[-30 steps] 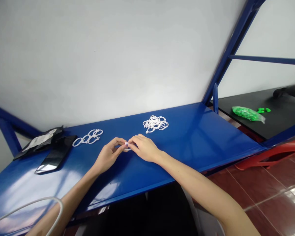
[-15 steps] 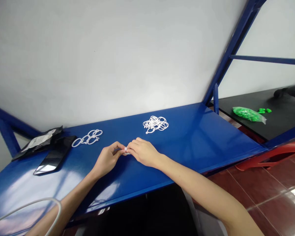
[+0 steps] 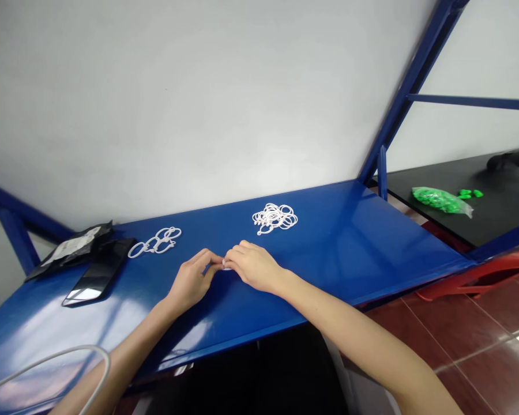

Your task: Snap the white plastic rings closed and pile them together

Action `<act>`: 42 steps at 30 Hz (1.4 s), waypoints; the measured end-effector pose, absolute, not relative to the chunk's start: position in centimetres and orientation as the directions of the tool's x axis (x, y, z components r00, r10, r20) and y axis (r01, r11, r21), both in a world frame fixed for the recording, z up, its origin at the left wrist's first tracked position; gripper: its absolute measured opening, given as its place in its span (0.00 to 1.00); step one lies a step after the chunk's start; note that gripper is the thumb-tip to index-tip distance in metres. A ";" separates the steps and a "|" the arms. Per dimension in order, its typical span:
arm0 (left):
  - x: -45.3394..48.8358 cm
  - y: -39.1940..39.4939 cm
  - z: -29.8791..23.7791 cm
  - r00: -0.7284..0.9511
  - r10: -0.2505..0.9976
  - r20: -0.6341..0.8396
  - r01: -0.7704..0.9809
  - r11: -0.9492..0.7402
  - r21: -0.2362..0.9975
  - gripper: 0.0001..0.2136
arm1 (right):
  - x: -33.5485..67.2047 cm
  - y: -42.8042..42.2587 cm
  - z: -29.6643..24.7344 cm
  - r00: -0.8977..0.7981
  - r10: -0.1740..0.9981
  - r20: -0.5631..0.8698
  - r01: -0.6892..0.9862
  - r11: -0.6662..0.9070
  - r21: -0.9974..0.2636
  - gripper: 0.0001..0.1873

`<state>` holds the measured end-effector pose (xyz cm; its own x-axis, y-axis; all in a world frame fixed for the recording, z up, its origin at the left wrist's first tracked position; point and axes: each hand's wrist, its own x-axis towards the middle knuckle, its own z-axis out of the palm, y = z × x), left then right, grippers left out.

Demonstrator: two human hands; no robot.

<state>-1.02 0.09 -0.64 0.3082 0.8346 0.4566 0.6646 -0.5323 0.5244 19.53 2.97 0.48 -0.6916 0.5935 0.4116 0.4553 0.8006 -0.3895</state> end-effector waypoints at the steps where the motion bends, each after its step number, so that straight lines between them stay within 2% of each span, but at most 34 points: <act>1: -1.0 0.3 -0.6 0.313 0.841 0.442 0.673 -0.524 0.522 0.07 | 19.5 3.2 0.5 -0.670 0.618 0.411 0.466 0.782 -0.415 0.09; 3: -1.2 0.8 -0.4 0.325 0.848 0.419 0.700 -0.514 0.496 0.06 | 19.7 3.8 0.6 -0.619 0.667 0.414 0.487 0.740 -0.465 0.08; 6: -2.5 1.8 -0.3 0.266 0.860 0.435 0.800 -0.448 0.399 0.12 | 20.7 5.1 0.9 -0.517 0.722 0.460 0.535 0.692 -0.485 0.09; 10: -5.8 3.3 -0.4 0.046 0.888 0.457 0.964 -0.159 0.212 0.16 | 23.3 7.7 0.8 -0.299 0.754 0.584 0.711 0.585 -0.390 0.09; 14: -8.2 4.2 -0.7 -0.120 0.912 0.393 0.991 0.131 -0.003 0.20 | 25.8 9.9 0.0 -0.143 0.762 0.631 0.807 0.459 -0.371 0.11; 16: -8.6 4.4 -0.8 -0.149 0.923 0.354 0.982 0.181 -0.058 0.19 | 26.4 10.4 -0.4 -0.126 0.785 0.606 0.819 0.427 -0.383 0.12; 19: -8.6 4.4 -0.6 -0.116 0.948 0.296 0.988 0.142 -0.066 0.16 | 26.5 10.3 -0.4 -0.123 0.810 0.573 0.814 0.412 -0.409 0.12; 22: -8.4 4.2 -0.4 -0.094 0.959 0.267 0.996 0.091 0.026 0.14 | 25.7 9.3 0.2 -0.125 0.794 0.595 0.791 0.442 -0.423 0.12; 28: -6.3 3.0 0.6 -0.082 0.931 0.356 0.916 -0.070 0.395 0.10 | 22.9 6.3 1.0 -0.293 0.689 0.664 0.652 0.651 -0.389 0.09; 31: -4.7 2.2 1.3 -0.057 0.927 0.370 0.800 -0.180 0.573 0.11 | 21.5 4.9 0.9 -0.416 0.662 0.623 0.542 0.731 -0.414 0.07; 34: -3.0 1.2 1.9 0.045 0.958 0.284 0.609 -0.252 0.752 0.14 | 20.4 3.8 0.9 -0.516 0.653 0.554 0.459 0.757 -0.465 0.09; 38: -1.3 0.2 1.8 0.235 0.956 0.177 0.423 -0.264 0.867 0.13 | 19.8 3.0 1.0 -0.574 0.691 0.439 0.437 0.712 -0.550 0.10; 42: -0.7 0.0 1.4 0.237 0.963 0.131 0.291 -0.199 0.936 0.11 | 19.7 3.0 1.1 -0.587 0.722 0.366 0.441 0.664 -0.603 0.07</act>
